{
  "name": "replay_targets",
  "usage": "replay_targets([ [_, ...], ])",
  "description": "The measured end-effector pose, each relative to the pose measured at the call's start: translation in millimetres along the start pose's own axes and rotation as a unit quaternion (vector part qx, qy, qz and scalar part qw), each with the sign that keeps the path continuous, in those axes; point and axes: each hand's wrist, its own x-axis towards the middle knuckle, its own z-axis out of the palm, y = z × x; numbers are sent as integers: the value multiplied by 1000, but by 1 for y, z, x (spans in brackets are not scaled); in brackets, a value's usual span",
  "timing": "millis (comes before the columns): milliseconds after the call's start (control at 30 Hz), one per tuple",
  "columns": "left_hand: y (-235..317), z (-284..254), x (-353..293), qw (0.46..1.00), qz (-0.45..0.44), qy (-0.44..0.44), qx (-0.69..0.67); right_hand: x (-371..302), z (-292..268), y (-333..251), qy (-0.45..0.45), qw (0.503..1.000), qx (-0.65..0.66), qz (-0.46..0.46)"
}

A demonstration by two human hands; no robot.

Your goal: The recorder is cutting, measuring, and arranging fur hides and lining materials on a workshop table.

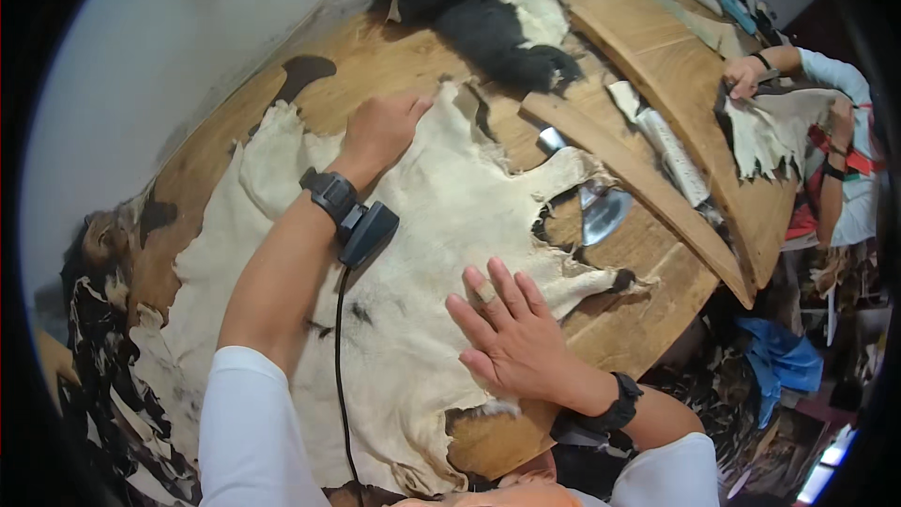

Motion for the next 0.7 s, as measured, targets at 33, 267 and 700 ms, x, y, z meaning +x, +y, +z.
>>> replay_targets([
  [33, -1, -2, 3, 1000, 3, 4, 10, 0, -1, 0, -10, 1000, -2, 2],
  [267, -10, -6, 15, 993, 55, 11, 101, 2, -6, 3, -49, 999, 13, 13],
  [700, -58, -89, 2, 981, -38, 168, 90, -7, 1, 7, -6, 999, -49, -5],
])
